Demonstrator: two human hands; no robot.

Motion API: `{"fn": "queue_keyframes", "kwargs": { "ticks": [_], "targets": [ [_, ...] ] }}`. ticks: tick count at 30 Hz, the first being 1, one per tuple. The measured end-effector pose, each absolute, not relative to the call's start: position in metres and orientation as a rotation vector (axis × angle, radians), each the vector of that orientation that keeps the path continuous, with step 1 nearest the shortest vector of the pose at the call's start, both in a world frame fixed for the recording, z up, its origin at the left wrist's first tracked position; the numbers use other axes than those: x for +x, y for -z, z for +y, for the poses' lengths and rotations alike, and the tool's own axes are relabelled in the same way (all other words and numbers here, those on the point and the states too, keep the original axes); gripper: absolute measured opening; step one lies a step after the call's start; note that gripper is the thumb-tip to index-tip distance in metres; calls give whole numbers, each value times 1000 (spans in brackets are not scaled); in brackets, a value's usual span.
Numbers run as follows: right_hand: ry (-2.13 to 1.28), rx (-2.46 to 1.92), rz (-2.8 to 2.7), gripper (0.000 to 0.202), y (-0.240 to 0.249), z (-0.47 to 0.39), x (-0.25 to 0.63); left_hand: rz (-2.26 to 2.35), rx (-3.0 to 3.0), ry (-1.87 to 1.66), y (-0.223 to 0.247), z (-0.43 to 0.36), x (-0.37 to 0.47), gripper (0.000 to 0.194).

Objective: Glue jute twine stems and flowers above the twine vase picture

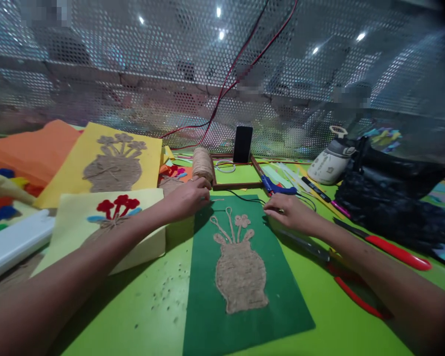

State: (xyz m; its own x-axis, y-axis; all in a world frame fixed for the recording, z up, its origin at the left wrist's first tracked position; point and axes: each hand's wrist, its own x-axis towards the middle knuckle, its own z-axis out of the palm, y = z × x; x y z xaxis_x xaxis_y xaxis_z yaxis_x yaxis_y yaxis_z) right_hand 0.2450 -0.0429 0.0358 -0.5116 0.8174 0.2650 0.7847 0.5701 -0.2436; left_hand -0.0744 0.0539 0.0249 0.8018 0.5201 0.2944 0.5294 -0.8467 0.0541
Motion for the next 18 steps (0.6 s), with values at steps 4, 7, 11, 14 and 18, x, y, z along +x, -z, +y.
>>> {"fn": "queue_keyframes", "kwargs": {
  "ticks": [4, 7, 11, 14, 18],
  "targets": [
    [-115, -1228, -2401, 12, -46, -39, 228, -907, -3023, 474, -32, 51, -69, 13],
    [-96, -1155, -2389, 12, -56, -32, 210, -919, -3083, 387, -30, 48, -63, 14],
    [-77, -1114, -2402, 10, -60, -23, 190, -1005, -3098, 344, -30, 47, -57, 15],
    [-71, -1149, -2403, 13, -50, -18, 192, -1114, -3079, 378, -34, 49, -52, 17],
    [-88, -1224, -2403, 14, -26, -17, 210, -1239, -3052, 446, -32, 51, -48, 20]
  ]
}}
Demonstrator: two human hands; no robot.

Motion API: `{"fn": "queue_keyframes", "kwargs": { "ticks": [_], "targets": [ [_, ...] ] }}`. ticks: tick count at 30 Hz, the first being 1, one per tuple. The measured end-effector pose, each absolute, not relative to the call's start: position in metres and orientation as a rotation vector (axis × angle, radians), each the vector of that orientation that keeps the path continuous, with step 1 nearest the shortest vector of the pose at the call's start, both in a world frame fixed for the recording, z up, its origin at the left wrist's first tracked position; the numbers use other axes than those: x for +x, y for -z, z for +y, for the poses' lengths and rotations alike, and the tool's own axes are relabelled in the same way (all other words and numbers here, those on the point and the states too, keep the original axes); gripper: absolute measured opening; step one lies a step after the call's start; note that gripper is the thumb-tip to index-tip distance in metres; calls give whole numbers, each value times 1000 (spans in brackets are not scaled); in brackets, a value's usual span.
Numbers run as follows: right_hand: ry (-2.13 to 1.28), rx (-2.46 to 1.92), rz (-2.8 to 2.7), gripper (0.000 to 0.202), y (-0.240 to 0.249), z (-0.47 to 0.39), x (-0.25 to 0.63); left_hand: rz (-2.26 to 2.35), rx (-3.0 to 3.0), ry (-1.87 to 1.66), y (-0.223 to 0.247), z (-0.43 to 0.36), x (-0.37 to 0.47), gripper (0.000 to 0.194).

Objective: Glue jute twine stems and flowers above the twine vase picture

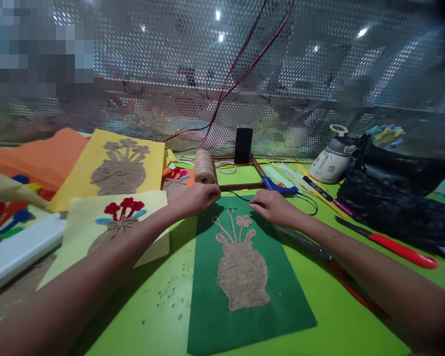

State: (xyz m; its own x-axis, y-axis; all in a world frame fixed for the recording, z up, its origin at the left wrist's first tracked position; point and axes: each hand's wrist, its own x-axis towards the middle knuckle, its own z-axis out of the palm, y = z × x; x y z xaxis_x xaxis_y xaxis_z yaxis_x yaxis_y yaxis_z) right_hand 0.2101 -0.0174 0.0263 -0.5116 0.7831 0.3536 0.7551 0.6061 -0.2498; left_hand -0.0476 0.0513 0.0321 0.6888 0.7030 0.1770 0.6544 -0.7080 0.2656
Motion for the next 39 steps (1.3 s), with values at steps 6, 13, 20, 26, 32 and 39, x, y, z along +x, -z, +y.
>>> {"fn": "queue_keyframes", "kwargs": {
  "ticks": [6, 13, 20, 26, 32, 39],
  "targets": [
    [-92, -1245, -2362, 13, -19, -21, 218, 1080, 2697, -351, -22, 44, -46, 15],
    [-79, -1192, -2291, 14, -28, -16, 204, 1061, 2743, -412, -25, 33, -41, 16],
    [-68, -1261, -2137, 13, -20, -19, 214, 1062, 2823, -477, -25, 40, -51, 16],
    [-50, -1323, -1990, 16, -32, -20, 209, 1051, 2883, -535, -29, 46, -55, 12],
    [-116, -1344, -1889, 16, -32, -37, 209, 1101, 2912, -561, -28, 50, -57, 15],
    [-198, -1320, -1786, 11, -35, -58, 217, 1132, 2930, -538, -25, 49, -56, 18]
  ]
}}
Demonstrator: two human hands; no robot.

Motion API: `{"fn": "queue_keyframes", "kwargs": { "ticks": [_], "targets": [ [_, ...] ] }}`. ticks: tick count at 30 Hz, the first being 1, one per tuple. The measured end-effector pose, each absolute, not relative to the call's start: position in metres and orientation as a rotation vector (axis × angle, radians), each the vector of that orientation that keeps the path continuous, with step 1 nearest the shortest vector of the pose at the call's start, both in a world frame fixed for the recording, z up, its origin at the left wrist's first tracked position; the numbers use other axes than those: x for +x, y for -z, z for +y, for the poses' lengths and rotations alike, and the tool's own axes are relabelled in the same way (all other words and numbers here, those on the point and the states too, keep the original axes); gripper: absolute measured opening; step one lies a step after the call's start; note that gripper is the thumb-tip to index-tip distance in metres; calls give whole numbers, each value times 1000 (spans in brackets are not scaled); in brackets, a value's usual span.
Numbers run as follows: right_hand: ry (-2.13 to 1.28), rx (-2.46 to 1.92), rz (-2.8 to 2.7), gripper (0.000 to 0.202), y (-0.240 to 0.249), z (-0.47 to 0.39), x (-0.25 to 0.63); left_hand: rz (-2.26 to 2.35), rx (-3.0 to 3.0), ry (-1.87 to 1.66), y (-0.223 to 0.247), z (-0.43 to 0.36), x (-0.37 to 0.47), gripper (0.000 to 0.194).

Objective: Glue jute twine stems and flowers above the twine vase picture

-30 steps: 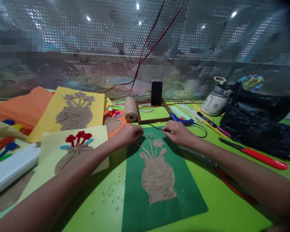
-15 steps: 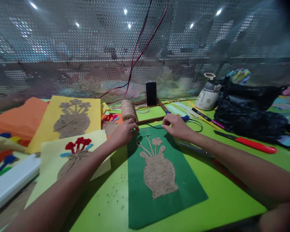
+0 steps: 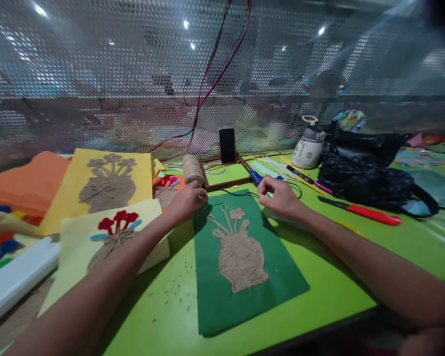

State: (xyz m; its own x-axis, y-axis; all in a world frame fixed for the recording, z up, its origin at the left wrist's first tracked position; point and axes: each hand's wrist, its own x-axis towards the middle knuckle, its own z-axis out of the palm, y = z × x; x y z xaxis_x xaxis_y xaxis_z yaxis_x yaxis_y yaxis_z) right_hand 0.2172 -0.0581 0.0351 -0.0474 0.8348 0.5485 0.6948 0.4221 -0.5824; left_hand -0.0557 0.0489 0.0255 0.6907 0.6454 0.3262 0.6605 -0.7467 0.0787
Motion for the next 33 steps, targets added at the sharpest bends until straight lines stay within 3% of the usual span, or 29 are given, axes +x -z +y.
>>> {"fn": "queue_keyframes", "kwargs": {
  "ticks": [14, 20, 33],
  "targets": [
    [-365, -1325, -1774, 3, -28, -66, 234, -1083, -2898, 471, -25, 53, -56, 21],
    [-381, -1329, -1765, 15, -28, -67, 235, -1098, -2893, 469, -25, 54, -58, 19],
    [-373, -1409, -1716, 8, -31, -73, 232, -1170, -2908, 441, -26, 54, -60, 18]
  ]
}}
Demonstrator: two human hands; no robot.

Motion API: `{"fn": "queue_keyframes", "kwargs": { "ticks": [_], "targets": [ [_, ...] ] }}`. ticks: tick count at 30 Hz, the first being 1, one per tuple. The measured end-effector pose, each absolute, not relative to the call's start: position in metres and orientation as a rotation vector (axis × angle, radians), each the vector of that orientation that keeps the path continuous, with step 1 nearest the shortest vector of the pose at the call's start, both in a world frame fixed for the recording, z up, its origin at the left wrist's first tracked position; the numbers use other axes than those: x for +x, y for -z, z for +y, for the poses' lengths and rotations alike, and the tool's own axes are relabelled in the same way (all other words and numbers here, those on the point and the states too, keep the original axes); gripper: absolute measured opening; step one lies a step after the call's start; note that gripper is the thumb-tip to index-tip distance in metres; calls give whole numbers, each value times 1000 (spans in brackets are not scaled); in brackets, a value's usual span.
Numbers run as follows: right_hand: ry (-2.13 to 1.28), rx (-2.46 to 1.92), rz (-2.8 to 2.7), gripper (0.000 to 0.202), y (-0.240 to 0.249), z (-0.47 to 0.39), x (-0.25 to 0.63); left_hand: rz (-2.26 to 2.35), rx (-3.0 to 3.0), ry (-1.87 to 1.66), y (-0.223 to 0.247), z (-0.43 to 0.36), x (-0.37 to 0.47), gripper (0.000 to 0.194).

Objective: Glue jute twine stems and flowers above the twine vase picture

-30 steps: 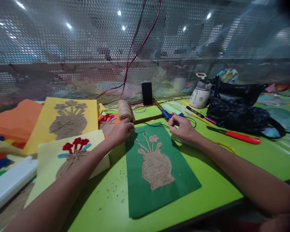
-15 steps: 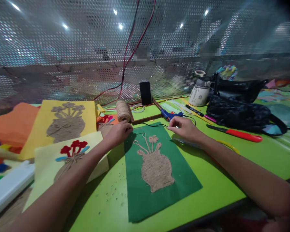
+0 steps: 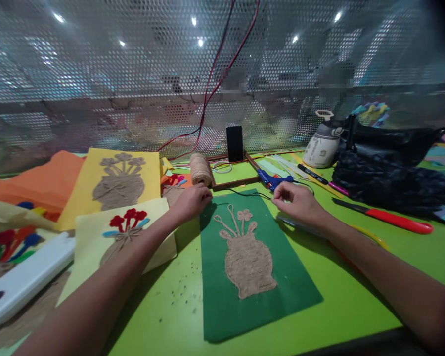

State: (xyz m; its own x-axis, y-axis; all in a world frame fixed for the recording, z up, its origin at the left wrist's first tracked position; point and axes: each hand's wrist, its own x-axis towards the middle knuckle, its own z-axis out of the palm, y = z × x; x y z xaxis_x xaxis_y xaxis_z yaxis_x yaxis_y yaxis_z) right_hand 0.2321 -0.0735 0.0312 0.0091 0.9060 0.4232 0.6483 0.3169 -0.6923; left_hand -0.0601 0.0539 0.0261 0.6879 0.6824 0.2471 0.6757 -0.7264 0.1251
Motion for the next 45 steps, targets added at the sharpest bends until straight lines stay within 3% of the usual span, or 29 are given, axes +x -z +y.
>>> {"fn": "queue_keyframes", "kwargs": {
  "ticks": [16, 20, 27, 33, 39, 45],
  "targets": [
    [-323, -1496, -1602, 30, -33, -75, 233, 1184, 2812, -416, -14, 60, -63, 15],
    [-252, -1498, -1569, 17, -32, -72, 236, 1159, 2813, -441, -15, 58, -62, 15],
    [-241, -1473, -1542, 13, -31, -67, 240, 1136, 2813, -473, -16, 57, -61, 15],
    [-405, -1478, -1452, 27, -33, -71, 236, 1129, 2795, -500, -17, 58, -60, 14],
    [-511, -1387, -1486, 28, -49, -90, 220, 1121, 2787, -510, -18, 56, -59, 15],
    [-332, -1141, -1784, 39, -57, -106, 210, 1064, 2801, -487, -19, 55, -59, 16]
  ]
}}
